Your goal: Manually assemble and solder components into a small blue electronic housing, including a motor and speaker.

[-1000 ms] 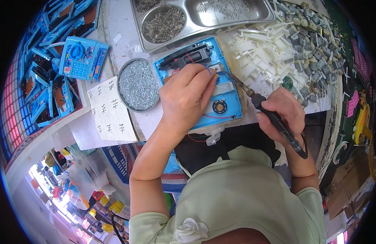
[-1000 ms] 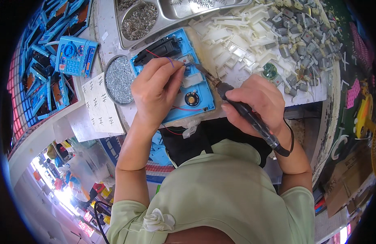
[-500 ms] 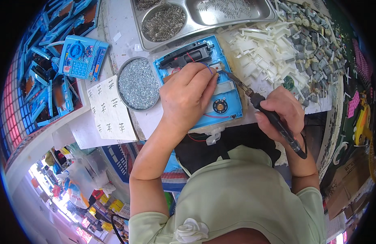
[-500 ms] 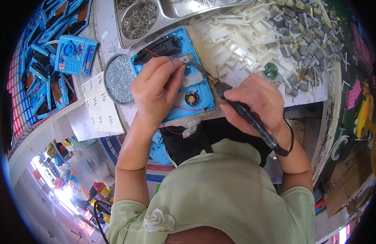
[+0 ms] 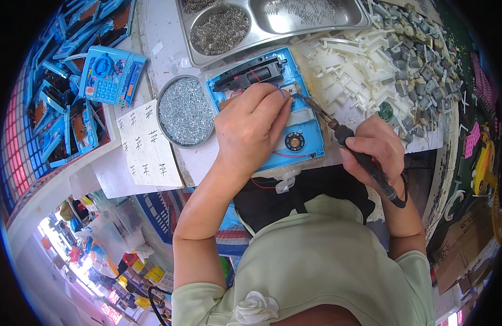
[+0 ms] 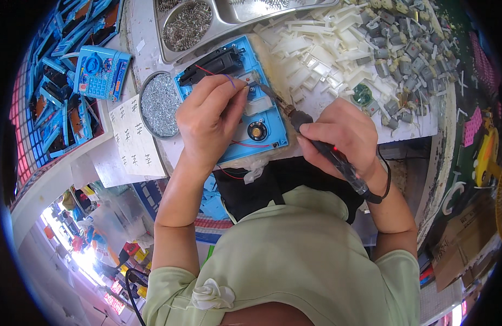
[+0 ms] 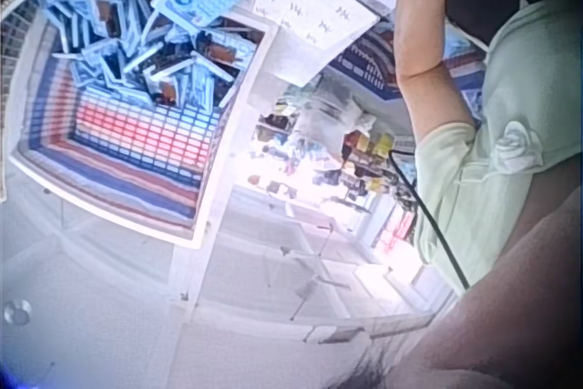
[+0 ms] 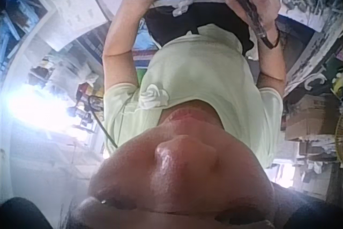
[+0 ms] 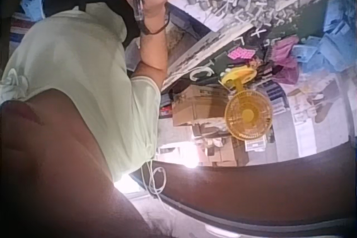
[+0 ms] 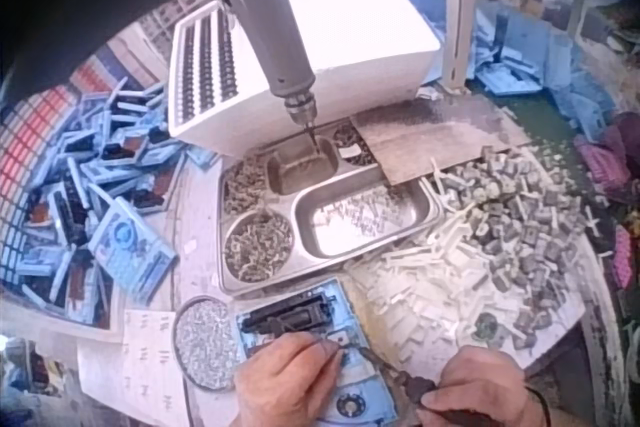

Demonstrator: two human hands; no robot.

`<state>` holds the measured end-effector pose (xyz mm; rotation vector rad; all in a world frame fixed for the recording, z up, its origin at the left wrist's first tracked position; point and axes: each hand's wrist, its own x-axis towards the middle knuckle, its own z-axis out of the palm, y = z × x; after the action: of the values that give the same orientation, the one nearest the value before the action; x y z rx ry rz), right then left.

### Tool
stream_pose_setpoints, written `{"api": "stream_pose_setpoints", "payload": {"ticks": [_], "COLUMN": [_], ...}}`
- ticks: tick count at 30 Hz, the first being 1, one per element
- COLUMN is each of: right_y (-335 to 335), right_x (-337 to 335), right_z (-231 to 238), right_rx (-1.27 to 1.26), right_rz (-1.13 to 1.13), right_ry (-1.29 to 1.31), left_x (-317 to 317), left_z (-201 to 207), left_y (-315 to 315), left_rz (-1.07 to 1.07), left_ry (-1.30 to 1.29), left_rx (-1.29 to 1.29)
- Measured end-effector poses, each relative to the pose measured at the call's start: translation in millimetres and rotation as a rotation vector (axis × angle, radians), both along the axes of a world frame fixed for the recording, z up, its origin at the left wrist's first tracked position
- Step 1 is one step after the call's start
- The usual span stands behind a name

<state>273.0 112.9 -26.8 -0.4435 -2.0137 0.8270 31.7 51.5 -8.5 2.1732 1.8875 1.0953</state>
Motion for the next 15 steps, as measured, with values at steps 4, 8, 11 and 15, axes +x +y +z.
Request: {"api": "stream_pose_setpoints", "payload": {"ticks": [4,8,11,15], "right_y": [0.5,0.5,2.6,5.2], "right_x": [1.9,6.0,9.6,12.4], "right_z": [-0.6,2.5,8.1,11.6], "right_rx": [-0.051,-0.085,-0.086,-0.098], "right_rz": [0.007,0.011,-0.002,-0.003], "right_ry": [0.008,0.04,0.053,0.051], "left_x": [0.3,0.4,-0.1,0.0], "left_z": [0.9,1.4,0.6,0.2], "left_y": [-0.2,-1.4,-0.6,-1.1], "left_rz": [0.006,0.016,0.008,0.008], "left_ry": [0.008,0.019,0.015,0.006], "left_rx": [-0.01,-0.025,-0.014,-0.011]}}
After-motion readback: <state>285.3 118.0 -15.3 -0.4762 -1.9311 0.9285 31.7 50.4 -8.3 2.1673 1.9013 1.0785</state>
